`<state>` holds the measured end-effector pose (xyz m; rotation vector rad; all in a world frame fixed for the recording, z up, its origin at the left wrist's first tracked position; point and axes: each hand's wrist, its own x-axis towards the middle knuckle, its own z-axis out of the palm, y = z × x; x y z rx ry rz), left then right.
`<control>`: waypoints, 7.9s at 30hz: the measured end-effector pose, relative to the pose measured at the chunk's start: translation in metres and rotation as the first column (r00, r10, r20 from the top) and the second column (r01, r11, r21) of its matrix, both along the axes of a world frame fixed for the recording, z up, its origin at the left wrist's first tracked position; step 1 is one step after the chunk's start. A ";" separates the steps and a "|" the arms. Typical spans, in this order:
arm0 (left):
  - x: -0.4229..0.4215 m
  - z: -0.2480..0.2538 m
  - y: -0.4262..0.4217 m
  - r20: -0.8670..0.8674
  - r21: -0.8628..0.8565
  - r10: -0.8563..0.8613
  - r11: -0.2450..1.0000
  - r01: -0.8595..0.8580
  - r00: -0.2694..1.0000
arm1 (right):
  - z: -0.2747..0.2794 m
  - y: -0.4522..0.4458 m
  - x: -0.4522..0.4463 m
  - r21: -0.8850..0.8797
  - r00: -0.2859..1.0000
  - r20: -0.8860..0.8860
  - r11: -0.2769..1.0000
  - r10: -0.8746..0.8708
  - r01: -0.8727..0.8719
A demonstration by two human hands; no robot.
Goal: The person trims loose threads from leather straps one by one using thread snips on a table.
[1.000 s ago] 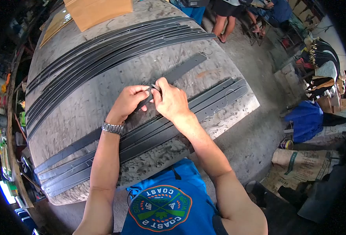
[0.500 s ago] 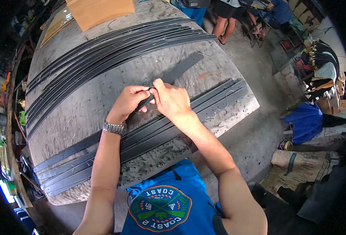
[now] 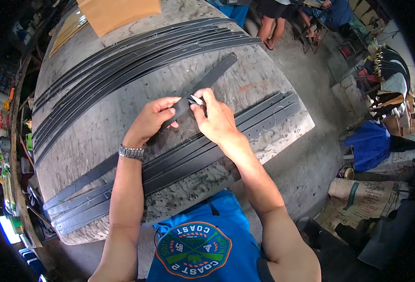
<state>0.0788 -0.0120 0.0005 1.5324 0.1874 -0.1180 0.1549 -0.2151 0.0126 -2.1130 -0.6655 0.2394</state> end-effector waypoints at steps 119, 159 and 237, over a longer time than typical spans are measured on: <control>0.002 0.004 -0.010 0.028 0.079 0.003 0.997 -0.005 1.000 | 0.009 0.006 0.007 -0.105 0.989 0.120 0.991 0.091 -0.079; 0.000 -0.004 -0.011 0.297 0.645 0.071 0.720 -0.255 0.952 | -0.017 -0.013 -0.003 0.222 0.990 -0.094 0.967 -0.105 0.124; 0.005 -0.002 -0.015 0.195 0.535 0.064 0.829 -0.161 0.979 | 0.006 0.000 -0.005 0.616 0.905 -0.391 0.778 0.167 0.123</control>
